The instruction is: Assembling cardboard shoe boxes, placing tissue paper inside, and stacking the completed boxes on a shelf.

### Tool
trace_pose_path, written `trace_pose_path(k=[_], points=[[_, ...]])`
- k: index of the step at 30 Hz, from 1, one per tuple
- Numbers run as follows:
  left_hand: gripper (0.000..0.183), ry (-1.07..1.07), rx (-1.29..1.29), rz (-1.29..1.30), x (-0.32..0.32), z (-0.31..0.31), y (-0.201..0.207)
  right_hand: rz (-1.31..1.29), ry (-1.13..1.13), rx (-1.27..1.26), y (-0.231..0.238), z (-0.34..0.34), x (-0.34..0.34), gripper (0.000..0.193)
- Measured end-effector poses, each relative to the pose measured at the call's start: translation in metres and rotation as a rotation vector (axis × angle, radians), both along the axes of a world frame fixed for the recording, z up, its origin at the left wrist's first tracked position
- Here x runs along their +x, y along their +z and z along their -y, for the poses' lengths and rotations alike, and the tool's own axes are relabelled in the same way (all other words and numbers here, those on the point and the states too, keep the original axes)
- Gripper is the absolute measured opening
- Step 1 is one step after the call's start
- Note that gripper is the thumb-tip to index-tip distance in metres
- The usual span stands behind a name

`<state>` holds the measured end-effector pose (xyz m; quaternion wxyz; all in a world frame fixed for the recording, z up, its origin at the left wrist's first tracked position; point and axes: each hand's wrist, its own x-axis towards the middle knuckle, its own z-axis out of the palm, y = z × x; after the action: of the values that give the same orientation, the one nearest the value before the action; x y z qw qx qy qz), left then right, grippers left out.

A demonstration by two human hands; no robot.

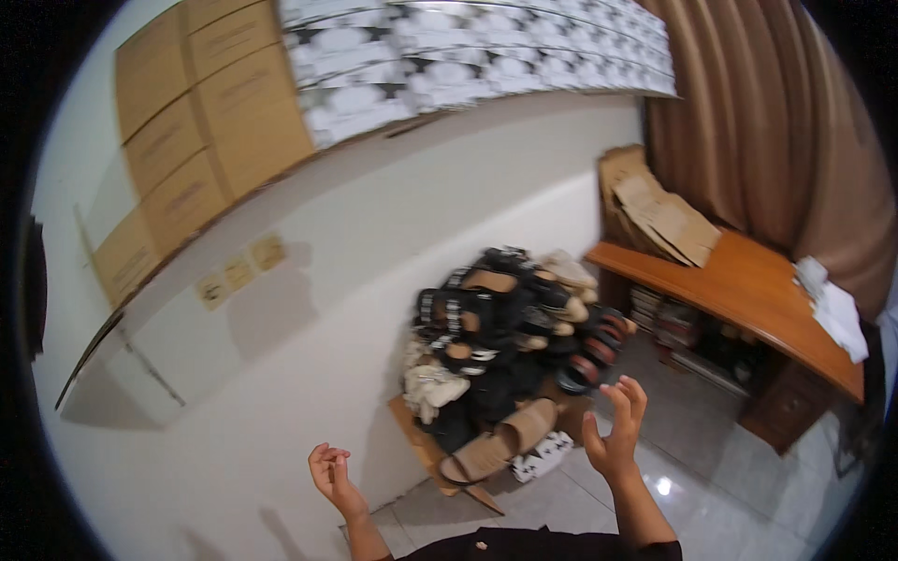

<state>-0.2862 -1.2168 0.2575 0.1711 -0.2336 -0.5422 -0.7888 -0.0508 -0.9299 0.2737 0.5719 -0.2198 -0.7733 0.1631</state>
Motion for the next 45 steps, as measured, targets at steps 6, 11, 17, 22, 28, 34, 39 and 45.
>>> trace_pose_path(k=[6,11,17,22,28,34,39,45], points=[[0.029,-0.429,-0.19,-0.212,0.091,-0.159,-0.021,0.003,-0.281,-0.073,-0.014,-0.068,0.127,0.042],[0.028,-0.702,-0.222,-0.171,0.154,-0.255,-0.025,0.025,-0.416,-0.108,-0.02,-0.106,0.205,0.041],[0.021,-0.789,-0.384,-0.274,0.188,-0.348,-0.023,-0.032,-0.549,-0.242,-0.05,-0.154,0.24,0.036],[0.02,-0.805,-0.451,-0.208,0.198,-0.437,-0.054,0.032,-0.533,-0.282,-0.083,-0.223,0.228,0.032],[0.018,-0.851,-0.546,-0.147,0.199,-0.557,-0.077,0.195,-0.357,-0.369,-0.103,-0.34,0.211,0.031],[0.024,-1.01,-0.719,-0.302,0.187,-0.697,-0.064,0.335,-0.339,-0.389,-0.082,-0.47,0.201,0.03],[0.038,-1.081,-1.135,-0.492,0.191,-0.804,-0.107,0.378,-0.444,-0.478,-0.103,-0.542,0.213,0.036],[0.048,-0.881,-1.331,-0.896,0.209,-0.947,-0.173,0.412,-0.512,-0.838,-0.213,-0.638,0.241,0.054]])
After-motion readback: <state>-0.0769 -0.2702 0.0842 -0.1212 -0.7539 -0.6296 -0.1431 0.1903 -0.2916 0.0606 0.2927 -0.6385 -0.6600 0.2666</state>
